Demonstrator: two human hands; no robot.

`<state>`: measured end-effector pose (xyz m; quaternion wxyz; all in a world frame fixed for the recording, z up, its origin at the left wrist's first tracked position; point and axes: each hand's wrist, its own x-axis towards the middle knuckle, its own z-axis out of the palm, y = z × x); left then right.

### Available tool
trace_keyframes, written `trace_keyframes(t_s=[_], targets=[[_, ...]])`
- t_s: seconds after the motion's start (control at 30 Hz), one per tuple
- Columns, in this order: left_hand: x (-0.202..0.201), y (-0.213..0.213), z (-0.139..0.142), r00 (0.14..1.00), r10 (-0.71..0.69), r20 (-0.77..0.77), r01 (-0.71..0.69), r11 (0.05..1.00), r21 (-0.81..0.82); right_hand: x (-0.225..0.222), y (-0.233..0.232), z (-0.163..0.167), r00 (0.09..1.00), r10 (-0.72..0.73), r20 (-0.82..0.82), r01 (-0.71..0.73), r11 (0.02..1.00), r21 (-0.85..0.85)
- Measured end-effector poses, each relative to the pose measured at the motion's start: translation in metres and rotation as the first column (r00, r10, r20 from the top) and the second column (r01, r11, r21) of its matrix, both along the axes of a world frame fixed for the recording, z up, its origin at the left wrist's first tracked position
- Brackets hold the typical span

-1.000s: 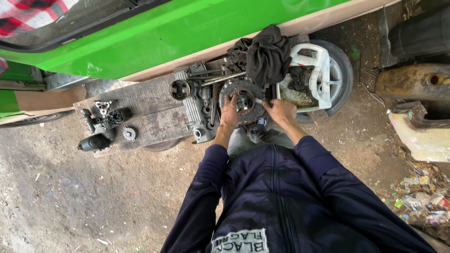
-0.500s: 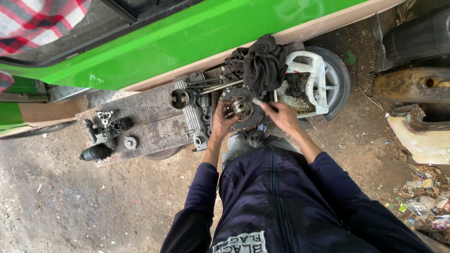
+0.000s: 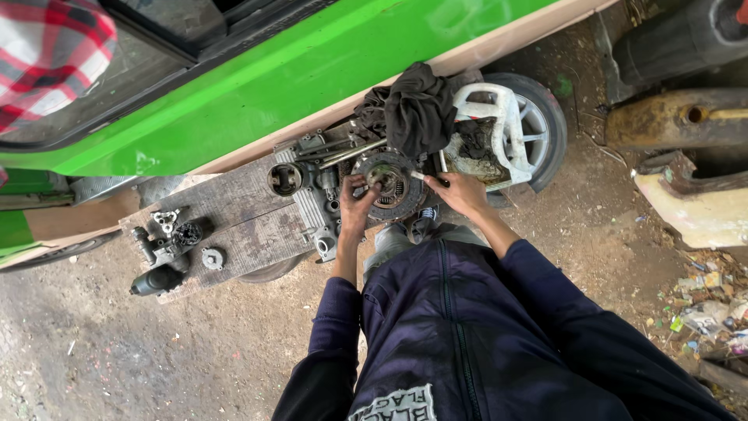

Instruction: The person works on a motorcycle clutch assembly laid on a wooden plank beside a green vehicle. They fit and press clutch plates into the clutch hub by hand, use a screwdriver-like tool to adjust components, then wipe and press parts with a dark cloth.

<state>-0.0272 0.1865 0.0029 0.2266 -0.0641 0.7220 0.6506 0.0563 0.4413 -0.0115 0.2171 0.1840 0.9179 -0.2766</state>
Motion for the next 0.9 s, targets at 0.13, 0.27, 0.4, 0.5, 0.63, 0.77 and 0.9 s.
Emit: trace_keyframes(t_s=[0.13,0.27,0.4,0.5,0.63,0.77,0.9], targets=[[-0.004,-0.001,-0.013,0.951,0.238,0.195,-0.265,0.956,0.126,0.013,0.012,-0.015,0.955,-0.202,0.218,0.253,0.937,-0.24],[-0.011,-0.01,-0.024,0.849,0.43,0.308,-0.482,0.868,0.116,0.016,0.002,-0.029,0.844,-0.444,0.301,0.53,0.601,-0.598],[-0.006,-0.017,-0.023,0.834,0.449,0.321,-0.496,0.865,0.081,0.011,-0.005,-0.029,0.626,-0.701,0.342,0.66,0.243,-0.711],[0.0,-0.014,-0.017,0.847,0.417,0.33,-0.47,0.877,0.099,0.007,0.0,-0.026,0.591,-0.756,0.28,0.729,0.353,-0.586],[-0.004,0.009,-0.014,0.858,0.341,0.385,-0.359,0.933,-0.026,0.004,0.009,-0.023,0.55,-0.782,0.293,0.769,0.336,-0.544],[-0.011,0.046,-0.017,0.884,0.235,0.404,-0.255,0.967,-0.002,0.002,0.01,-0.026,0.547,-0.778,0.31,0.771,0.324,-0.549],[-0.007,0.073,-0.016,0.833,0.273,0.482,-0.31,0.951,-0.003,0.0,0.01,-0.032,0.604,-0.783,0.147,0.65,0.378,-0.659]])
